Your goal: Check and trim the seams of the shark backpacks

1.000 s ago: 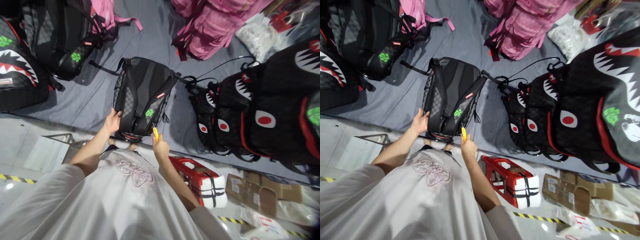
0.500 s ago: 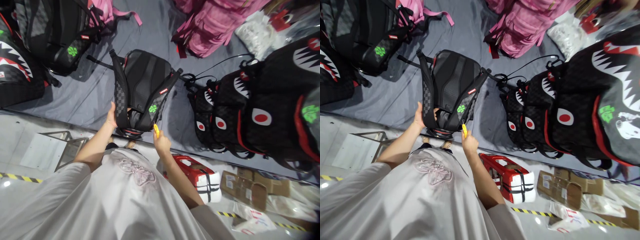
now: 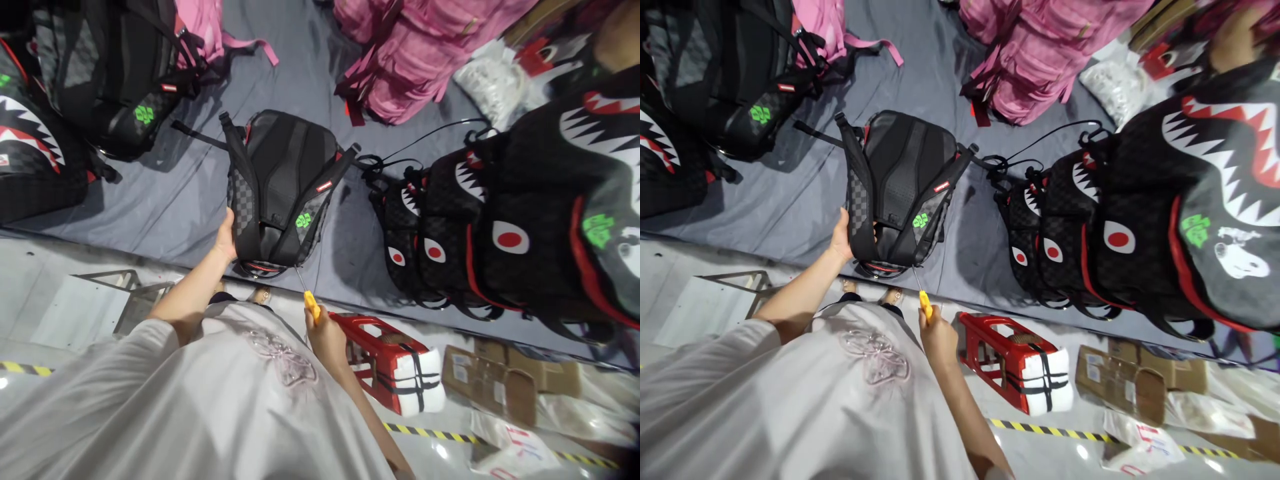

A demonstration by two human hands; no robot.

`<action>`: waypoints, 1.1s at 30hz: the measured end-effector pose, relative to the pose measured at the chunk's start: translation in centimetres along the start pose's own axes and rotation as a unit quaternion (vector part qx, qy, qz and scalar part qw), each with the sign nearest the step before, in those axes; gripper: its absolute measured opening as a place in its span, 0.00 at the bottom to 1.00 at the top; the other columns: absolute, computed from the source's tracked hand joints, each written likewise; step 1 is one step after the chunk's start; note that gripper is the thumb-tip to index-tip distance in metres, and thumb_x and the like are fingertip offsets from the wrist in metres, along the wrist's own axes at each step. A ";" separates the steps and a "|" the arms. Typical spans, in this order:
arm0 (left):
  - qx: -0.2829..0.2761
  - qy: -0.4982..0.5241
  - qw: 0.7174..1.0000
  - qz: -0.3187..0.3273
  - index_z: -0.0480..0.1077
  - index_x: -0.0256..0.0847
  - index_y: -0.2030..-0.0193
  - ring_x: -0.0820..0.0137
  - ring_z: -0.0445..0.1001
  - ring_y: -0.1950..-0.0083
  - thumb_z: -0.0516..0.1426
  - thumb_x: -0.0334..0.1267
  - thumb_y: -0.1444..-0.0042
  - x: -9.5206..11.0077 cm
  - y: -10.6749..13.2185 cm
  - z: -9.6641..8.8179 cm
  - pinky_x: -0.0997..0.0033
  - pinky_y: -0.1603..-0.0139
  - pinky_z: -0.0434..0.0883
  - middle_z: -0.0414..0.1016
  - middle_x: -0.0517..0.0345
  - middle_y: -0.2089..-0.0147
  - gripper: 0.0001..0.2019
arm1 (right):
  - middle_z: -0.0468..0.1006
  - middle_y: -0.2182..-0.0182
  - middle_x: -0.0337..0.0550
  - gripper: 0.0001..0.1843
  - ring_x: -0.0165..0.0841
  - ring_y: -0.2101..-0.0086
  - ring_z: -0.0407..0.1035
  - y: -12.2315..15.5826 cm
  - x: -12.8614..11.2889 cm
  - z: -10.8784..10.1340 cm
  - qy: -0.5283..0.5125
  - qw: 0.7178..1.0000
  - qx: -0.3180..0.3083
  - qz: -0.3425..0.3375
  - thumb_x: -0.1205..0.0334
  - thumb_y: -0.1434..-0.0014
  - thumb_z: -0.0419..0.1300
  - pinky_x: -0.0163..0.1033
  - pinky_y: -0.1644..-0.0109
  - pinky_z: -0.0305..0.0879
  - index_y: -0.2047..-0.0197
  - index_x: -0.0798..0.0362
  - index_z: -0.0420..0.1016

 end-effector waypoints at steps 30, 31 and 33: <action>-0.048 -0.660 0.675 0.328 0.57 0.45 0.28 0.51 0.71 0.37 0.58 0.25 0.53 -4.0 0.2 14.5 0.42 0.27 0.49 0.77 0.44 0.44 0.42 | 0.83 0.71 0.49 0.32 0.44 0.70 0.80 -4.7 -1.6 0.5 -0.170 0.981 0.056 -0.070 0.45 0.31 0.37 0.40 0.72 0.67 0.34 0.48 0.66; -0.030 -0.615 0.714 0.332 0.56 0.46 0.28 0.52 0.70 0.37 0.58 0.28 0.50 -3.2 0.1 15.5 0.44 0.28 0.52 0.77 0.44 0.43 0.40 | 0.83 0.71 0.49 0.33 0.45 0.70 0.79 -4.4 -1.4 -0.5 -0.190 0.977 0.078 -0.057 0.44 0.31 0.35 0.40 0.72 0.67 0.35 0.48 0.67; -0.004 -0.511 0.795 0.325 0.58 0.45 0.29 0.54 0.68 0.35 0.56 0.33 0.44 -2.2 0.0 16.4 0.50 0.30 0.57 0.75 0.46 0.41 0.34 | 0.83 0.70 0.51 0.33 0.46 0.69 0.79 -3.8 -0.9 -2.2 -0.225 0.965 0.125 -0.041 0.43 0.31 0.35 0.41 0.71 0.68 0.39 0.49 0.70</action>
Point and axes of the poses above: each hand's wrist, its own y-axis away from the middle knuckle, its own z-axis out of the palm, x = y × z, the point moved 10 cm from there along -y, towards the middle knuckle
